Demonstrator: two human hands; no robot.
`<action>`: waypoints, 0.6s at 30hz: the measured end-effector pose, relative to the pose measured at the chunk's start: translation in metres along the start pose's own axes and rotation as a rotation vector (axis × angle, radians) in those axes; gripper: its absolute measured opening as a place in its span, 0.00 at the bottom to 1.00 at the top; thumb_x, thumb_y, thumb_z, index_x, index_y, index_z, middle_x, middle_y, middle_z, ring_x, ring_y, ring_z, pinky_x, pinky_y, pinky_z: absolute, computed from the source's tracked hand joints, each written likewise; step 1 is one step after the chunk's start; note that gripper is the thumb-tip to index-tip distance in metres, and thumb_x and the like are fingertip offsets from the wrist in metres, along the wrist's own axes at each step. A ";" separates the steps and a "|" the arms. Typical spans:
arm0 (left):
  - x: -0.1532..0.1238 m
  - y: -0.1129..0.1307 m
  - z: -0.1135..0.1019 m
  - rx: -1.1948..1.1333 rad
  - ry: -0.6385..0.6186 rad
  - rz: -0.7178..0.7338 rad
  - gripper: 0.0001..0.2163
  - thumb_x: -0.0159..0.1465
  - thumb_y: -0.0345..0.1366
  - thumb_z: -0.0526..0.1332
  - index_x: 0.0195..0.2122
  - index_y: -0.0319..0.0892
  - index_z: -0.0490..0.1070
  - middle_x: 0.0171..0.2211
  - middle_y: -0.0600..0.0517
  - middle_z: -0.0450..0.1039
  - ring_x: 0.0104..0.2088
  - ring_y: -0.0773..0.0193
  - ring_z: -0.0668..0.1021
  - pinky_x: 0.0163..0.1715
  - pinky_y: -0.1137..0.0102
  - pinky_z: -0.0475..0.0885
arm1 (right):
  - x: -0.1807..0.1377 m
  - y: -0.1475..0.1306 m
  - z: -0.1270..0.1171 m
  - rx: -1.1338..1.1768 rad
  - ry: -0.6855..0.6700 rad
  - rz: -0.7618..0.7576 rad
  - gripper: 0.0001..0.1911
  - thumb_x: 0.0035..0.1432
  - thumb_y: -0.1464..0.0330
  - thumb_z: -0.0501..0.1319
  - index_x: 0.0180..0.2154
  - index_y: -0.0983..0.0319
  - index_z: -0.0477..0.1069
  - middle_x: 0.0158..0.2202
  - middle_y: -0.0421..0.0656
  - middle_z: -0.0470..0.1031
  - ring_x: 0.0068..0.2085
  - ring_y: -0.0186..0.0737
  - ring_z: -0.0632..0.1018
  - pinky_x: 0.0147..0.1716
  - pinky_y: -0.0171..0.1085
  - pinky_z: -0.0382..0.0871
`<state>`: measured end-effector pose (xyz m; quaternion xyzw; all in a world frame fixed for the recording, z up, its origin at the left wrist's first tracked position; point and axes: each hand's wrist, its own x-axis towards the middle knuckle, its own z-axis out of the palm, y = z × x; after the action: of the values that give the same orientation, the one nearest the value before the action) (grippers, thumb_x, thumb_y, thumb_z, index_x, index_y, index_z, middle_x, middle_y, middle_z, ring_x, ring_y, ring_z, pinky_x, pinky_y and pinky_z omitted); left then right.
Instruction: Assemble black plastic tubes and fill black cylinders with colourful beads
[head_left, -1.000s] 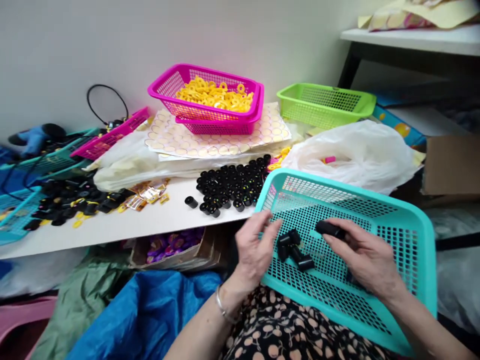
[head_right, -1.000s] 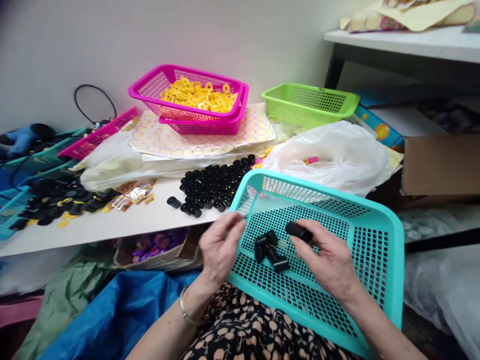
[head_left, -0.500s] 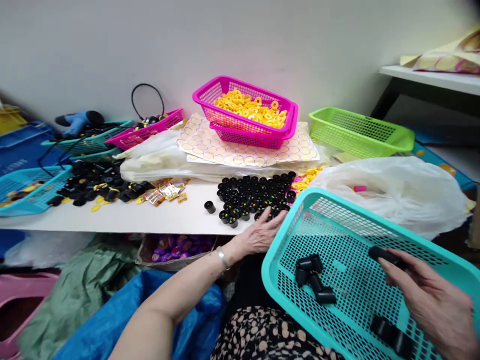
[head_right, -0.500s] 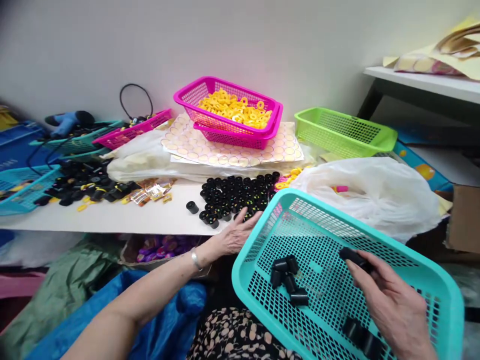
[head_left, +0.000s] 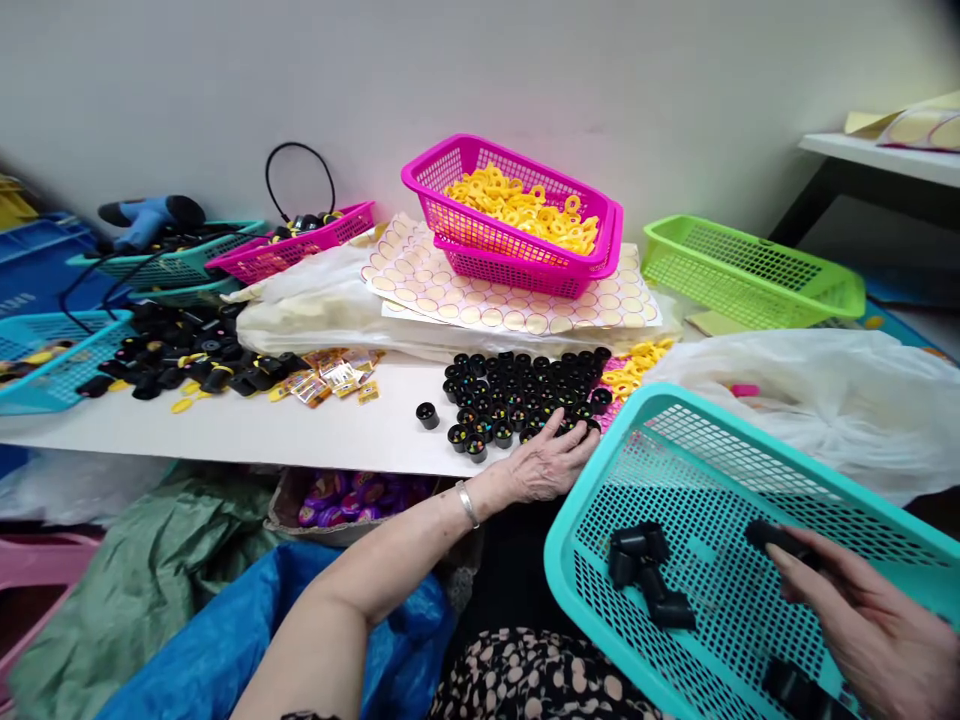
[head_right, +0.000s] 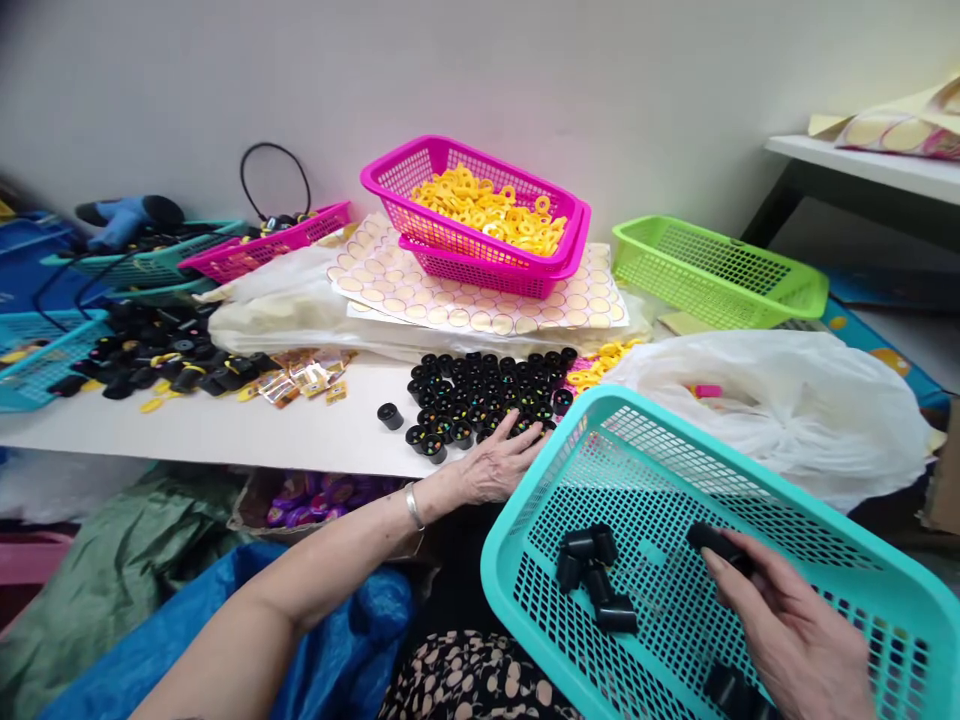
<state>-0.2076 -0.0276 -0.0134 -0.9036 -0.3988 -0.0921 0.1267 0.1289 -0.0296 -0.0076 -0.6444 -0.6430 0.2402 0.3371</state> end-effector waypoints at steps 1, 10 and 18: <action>-0.001 -0.002 0.001 0.040 0.020 0.005 0.17 0.65 0.29 0.51 0.55 0.35 0.64 0.59 0.35 0.61 0.59 0.46 0.65 0.59 0.40 0.55 | 0.000 -0.004 0.000 0.021 -0.016 0.056 0.23 0.49 0.50 0.62 0.45 0.52 0.74 0.27 0.46 0.78 0.30 0.47 0.80 0.30 0.42 0.74; -0.010 -0.028 0.001 0.258 0.073 0.047 0.11 0.65 0.28 0.52 0.44 0.37 0.72 0.55 0.40 0.66 0.54 0.51 0.70 0.55 0.43 0.64 | -0.002 -0.008 0.008 0.193 -0.055 0.191 0.30 0.43 0.51 0.66 0.45 0.63 0.74 0.22 0.39 0.72 0.27 0.37 0.73 0.25 0.33 0.68; -0.011 -0.024 0.000 0.237 0.170 0.090 0.11 0.65 0.28 0.54 0.46 0.36 0.71 0.55 0.38 0.67 0.55 0.52 0.70 0.54 0.47 0.66 | -0.006 -0.006 0.009 0.190 -0.046 0.188 0.30 0.44 0.52 0.66 0.45 0.63 0.74 0.22 0.39 0.71 0.27 0.37 0.71 0.25 0.34 0.66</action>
<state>-0.2326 -0.0196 -0.0123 -0.8882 -0.3539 -0.1150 0.2696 0.1176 -0.0348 -0.0102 -0.6613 -0.5616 0.3453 0.3579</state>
